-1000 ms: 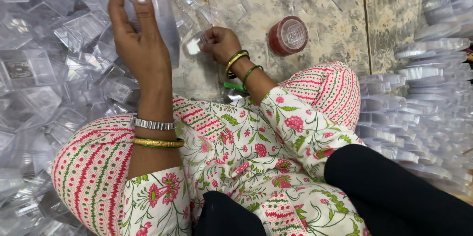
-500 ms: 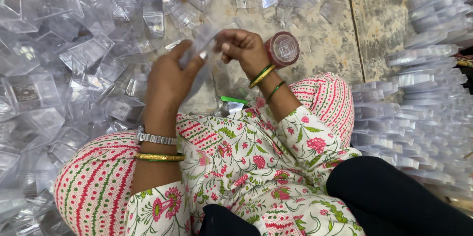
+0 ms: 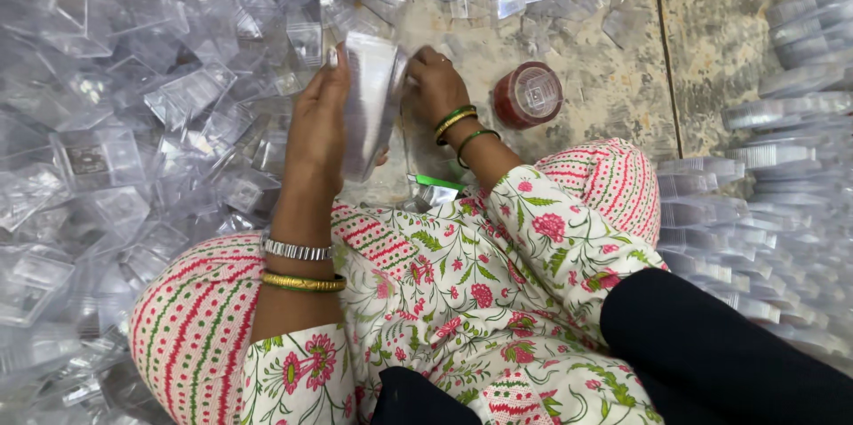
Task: The person sits on the floor among large piles of clear plastic cups and stacks them by hand, picking up cups one at a time and aligning them into stacks, occasionally repositioning stacks on the floor beside them.
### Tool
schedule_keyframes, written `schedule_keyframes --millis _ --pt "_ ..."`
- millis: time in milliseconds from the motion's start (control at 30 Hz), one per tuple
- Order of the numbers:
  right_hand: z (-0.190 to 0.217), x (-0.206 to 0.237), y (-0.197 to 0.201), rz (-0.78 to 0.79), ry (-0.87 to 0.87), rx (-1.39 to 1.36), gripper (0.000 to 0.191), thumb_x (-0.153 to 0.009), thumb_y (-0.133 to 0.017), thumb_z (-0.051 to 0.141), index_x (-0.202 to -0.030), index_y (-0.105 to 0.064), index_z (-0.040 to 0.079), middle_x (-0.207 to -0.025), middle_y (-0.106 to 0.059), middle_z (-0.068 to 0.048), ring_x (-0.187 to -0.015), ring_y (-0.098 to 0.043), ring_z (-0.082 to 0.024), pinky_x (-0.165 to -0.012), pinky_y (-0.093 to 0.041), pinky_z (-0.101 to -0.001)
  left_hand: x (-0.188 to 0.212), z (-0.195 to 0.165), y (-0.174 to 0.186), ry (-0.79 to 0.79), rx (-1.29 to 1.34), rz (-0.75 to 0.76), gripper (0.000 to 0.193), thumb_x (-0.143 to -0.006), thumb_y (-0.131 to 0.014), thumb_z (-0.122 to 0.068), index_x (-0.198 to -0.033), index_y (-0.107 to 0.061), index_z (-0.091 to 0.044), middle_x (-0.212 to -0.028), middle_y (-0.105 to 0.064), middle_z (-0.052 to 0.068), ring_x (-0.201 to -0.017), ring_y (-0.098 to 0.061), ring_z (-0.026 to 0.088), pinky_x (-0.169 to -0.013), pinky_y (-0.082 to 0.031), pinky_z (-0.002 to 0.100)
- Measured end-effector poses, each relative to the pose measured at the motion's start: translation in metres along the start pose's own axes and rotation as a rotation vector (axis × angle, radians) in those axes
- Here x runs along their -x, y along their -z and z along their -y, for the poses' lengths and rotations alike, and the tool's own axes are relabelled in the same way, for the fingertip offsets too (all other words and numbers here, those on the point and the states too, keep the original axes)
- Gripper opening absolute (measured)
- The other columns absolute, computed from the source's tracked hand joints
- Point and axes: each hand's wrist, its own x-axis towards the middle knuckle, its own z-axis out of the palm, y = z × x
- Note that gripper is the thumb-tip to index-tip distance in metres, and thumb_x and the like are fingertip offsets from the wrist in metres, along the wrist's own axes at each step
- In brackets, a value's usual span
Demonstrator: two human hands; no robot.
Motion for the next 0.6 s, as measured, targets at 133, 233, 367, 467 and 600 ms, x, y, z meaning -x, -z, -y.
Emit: schedule_keyframes --millis 133,233,367,467,600 --pt "0.003 0.016 0.001 -0.043 -0.028 -0.001 0.016 -0.079 -0.076 0.008 -0.094 -0.072 0.010 -0.100 -0.066 -0.010 -0.093 -0.065 -0.036 -0.079 -0.054 -0.0464 0.010 -0.010 -0.002 0.006 0.038 0.108 0.070 -0.097 -0.040 -0.065 -0.142 -0.058 -0.014 -0.093 -0.071 0.011 -0.063 -0.069 0.020 -0.046 -0.058 0.038" --pt "0.000 0.018 0.011 -0.071 -0.031 -0.017 0.014 -0.079 -0.079 0.012 -0.092 -0.074 0.011 -0.089 -0.069 -0.010 -0.087 -0.067 -0.034 -0.076 -0.054 -0.0457 0.014 -0.019 -0.007 0.034 0.015 0.132 0.084 -0.094 -0.031 -0.073 -0.141 -0.059 -0.011 -0.089 -0.071 0.014 -0.060 -0.068 0.022 -0.046 -0.058 0.039" --pt "-0.006 0.030 0.020 0.012 -0.244 -0.222 0.022 -0.083 -0.074 0.007 -0.105 -0.074 0.011 -0.085 -0.075 -0.012 -0.079 -0.076 -0.027 -0.073 -0.059 -0.0374 0.017 -0.025 -0.009 0.047 -0.020 0.116 0.091 -0.088 -0.028 -0.078 -0.142 -0.058 -0.011 -0.092 -0.072 0.013 -0.062 -0.070 0.022 -0.048 -0.061 0.041" --pt "-0.010 0.041 0.026 -0.003 -0.266 -0.218 0.017 -0.086 -0.076 0.009 -0.103 -0.075 0.009 -0.087 -0.077 -0.015 -0.078 -0.077 -0.024 -0.070 -0.059 -0.0347 0.017 -0.023 -0.010 0.094 -0.026 0.135 0.095 -0.089 -0.027 -0.083 -0.141 -0.059 -0.010 -0.097 -0.074 0.012 -0.067 -0.072 0.020 -0.050 -0.062 0.042" --pt "-0.012 0.038 0.055 -0.181 -0.366 -0.551 0.013 -0.092 -0.075 0.013 -0.100 -0.074 0.003 -0.083 -0.074 -0.007 -0.071 -0.074 -0.017 -0.063 -0.058 -0.0319 0.016 -0.018 -0.010 0.130 -0.130 0.138 0.101 -0.086 -0.024 -0.081 -0.128 -0.069 -0.001 -0.090 -0.073 0.011 -0.067 -0.071 0.020 -0.049 -0.062 0.040"
